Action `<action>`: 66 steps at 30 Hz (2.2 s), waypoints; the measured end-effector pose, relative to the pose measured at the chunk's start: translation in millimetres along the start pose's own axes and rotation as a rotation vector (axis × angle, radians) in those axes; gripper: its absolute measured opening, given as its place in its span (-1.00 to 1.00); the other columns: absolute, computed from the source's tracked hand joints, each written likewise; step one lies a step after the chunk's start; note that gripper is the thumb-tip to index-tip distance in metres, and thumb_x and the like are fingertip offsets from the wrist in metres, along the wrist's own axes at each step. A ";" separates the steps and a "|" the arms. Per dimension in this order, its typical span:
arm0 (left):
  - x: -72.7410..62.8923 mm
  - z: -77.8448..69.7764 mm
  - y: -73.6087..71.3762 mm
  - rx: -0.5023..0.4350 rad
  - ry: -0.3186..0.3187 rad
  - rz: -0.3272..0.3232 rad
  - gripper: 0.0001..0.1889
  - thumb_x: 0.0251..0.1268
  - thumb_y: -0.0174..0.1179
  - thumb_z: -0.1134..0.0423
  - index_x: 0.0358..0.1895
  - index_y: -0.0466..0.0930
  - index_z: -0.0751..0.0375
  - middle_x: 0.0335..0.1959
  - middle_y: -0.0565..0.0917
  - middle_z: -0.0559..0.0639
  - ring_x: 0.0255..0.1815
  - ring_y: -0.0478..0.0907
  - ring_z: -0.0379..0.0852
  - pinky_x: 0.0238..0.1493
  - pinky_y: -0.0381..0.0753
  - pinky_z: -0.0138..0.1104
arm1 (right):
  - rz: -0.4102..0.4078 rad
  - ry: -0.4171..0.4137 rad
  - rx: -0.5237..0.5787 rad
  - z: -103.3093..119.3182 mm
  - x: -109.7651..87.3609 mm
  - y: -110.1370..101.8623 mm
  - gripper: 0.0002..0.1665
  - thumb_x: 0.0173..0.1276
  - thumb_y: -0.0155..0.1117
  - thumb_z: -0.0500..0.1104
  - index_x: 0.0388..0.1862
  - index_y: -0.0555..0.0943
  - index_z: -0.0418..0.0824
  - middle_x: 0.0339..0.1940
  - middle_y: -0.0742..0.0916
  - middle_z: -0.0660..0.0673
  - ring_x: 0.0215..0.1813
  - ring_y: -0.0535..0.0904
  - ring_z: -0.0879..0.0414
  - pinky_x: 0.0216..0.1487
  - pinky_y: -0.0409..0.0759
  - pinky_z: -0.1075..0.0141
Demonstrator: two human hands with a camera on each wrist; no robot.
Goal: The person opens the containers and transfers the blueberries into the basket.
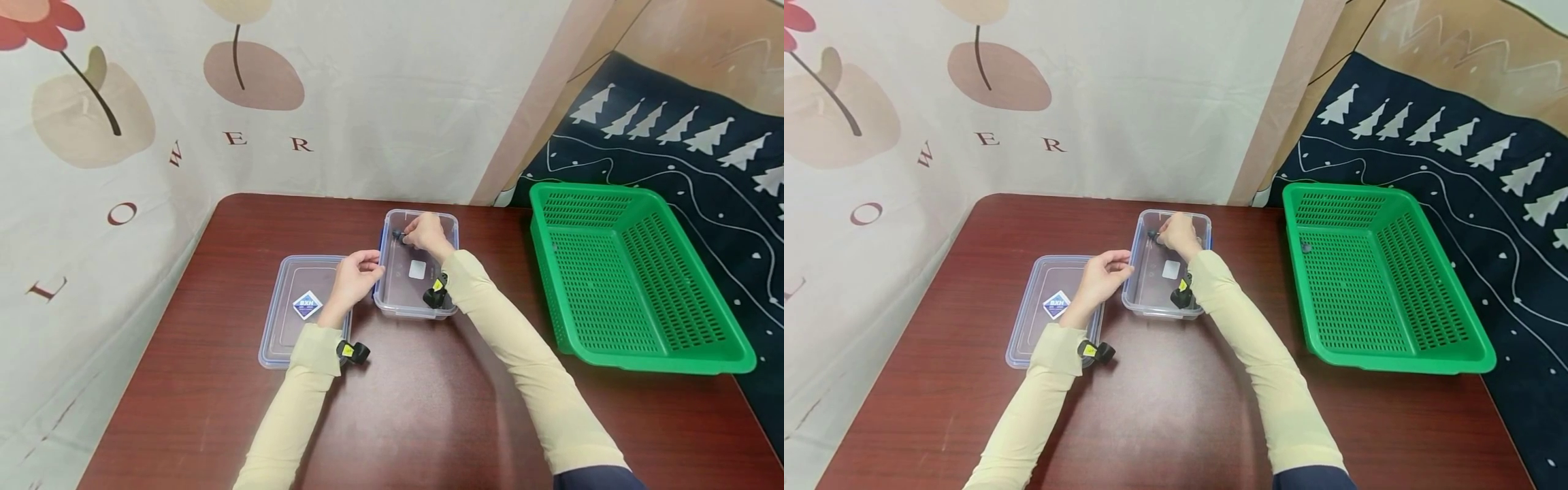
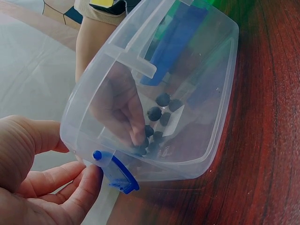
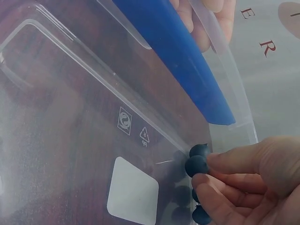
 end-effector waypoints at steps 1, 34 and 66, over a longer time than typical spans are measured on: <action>-0.1 -0.3 -0.1 0.000 0.000 -0.001 -0.67 0.05 0.20 0.43 -0.05 0.59 0.45 -0.23 0.68 0.26 -0.23 0.64 0.08 -0.14 0.60 -0.22 | 0.004 0.003 0.007 0.0 0.4 1.0 -0.83 0.13 0.37 -0.28 -0.27 0.71 -0.30 -0.45 0.75 -0.19 -0.58 0.58 0.19 -0.43 0.58 0.40; -0.5 -0.2 -0.6 -0.011 0.010 0.000 -0.67 0.04 0.21 0.44 -0.05 0.59 0.46 -0.22 0.67 0.27 -0.22 0.64 0.10 -0.14 0.60 -0.20 | 0.056 -0.008 0.251 -1.6 -2.0 -4.8 -0.82 0.13 0.35 -0.32 -0.31 0.67 -0.43 -0.52 0.72 -0.22 -0.53 0.64 0.10 -0.37 0.66 0.28; -0.3 0.5 -0.3 -0.009 0.002 0.003 -0.67 0.04 0.20 0.42 -0.06 0.59 0.45 -0.23 0.67 0.27 -0.22 0.63 0.10 -0.11 0.60 -0.19 | -0.073 -0.024 0.449 -42.6 -48.5 -157.8 -0.55 0.25 0.28 -0.24 0.03 0.51 -0.51 -0.38 0.72 -0.16 -0.52 0.65 0.28 -0.27 0.63 0.38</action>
Point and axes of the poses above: each hand's wrist, its own x-axis towards the middle knuckle, its own y-axis out of the palm, z = x × y, the point moved 3 cm from there along x, towards the middle knuckle
